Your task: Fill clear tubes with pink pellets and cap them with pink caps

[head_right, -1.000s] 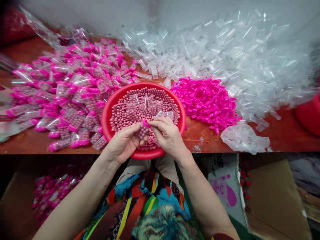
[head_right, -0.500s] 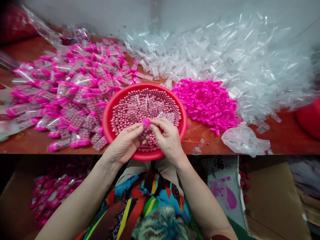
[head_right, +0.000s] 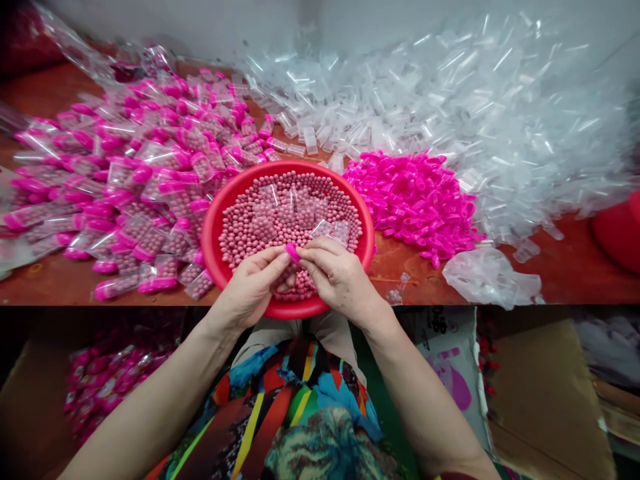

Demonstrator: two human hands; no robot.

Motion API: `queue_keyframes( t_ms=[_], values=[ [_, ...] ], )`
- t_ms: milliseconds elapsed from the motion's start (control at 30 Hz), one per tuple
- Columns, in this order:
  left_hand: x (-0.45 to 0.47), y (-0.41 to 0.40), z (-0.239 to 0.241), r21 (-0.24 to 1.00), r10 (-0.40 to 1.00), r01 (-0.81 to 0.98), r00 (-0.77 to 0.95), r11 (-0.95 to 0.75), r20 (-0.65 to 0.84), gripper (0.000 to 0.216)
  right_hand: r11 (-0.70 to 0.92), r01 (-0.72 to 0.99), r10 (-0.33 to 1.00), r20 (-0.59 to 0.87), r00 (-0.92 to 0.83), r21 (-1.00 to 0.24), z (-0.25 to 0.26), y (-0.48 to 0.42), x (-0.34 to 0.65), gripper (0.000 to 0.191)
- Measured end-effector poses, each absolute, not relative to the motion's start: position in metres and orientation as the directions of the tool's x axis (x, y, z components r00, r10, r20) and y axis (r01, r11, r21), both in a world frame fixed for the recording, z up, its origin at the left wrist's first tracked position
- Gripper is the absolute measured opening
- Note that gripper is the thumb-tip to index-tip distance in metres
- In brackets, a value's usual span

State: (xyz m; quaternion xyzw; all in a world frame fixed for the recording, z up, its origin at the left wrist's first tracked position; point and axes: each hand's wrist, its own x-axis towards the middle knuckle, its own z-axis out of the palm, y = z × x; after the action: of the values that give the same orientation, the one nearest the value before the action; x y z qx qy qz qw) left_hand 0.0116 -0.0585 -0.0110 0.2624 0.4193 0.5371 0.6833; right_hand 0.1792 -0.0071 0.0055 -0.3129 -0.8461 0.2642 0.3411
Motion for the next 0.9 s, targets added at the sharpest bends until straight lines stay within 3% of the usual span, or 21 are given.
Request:
queue_keyframes(
  t_ms=[167, 333, 467, 567, 700, 800, 900],
  values=[
    [0.013, -0.063, -0.009, 0.878, 0.974, -0.423, 0.045, 0.221, -0.224, 0.028, 0.588, 0.271, 0.720, 0.340, -0.605, -0.762, 0.009, -0.005, 0.183, 0.019],
    [0.021, -0.063, -0.005, 0.931, 0.979, -0.308, 0.004, 0.195, -0.204, 0.023, 0.334, 0.162, 0.867, 0.235, -0.439, -0.929, -0.010, -0.007, 0.160, 0.061],
    [0.024, -0.064, -0.005, 0.958, 0.979, -0.221, -0.039, 0.185, -0.198, 0.021, 0.153, 0.016, 0.839, 0.121, -0.530, -0.988, -0.015, -0.005, 0.148, 0.086],
    [0.021, -0.065, -0.008, 0.985, 0.988, -0.085, -0.026, 0.149, -0.152, 0.019, 0.032, -0.054, 0.768, 0.059, -0.637, -0.998, -0.011, -0.004, 0.150, 0.087],
    [0.020, -0.063, -0.013, 0.995, 0.996, 0.062, -0.049, 0.074, -0.071, 0.015, 0.082, 0.063, 0.740, 0.019, -0.673, -0.995, -0.003, -0.005, 0.153, 0.084],
    [0.022, -0.061, -0.013, 0.995, 0.994, 0.025, -0.055, 0.095, -0.094, 0.017, 0.113, 0.113, 0.752, 0.011, -0.659, -0.987, -0.003, -0.003, 0.146, 0.084],
    [0.024, -0.059, -0.011, 0.973, 0.978, -0.130, -0.063, 0.190, -0.200, 0.017, 0.030, 0.033, 0.789, 0.004, -0.614, -0.999, -0.009, 0.002, 0.138, 0.085]
  ],
)
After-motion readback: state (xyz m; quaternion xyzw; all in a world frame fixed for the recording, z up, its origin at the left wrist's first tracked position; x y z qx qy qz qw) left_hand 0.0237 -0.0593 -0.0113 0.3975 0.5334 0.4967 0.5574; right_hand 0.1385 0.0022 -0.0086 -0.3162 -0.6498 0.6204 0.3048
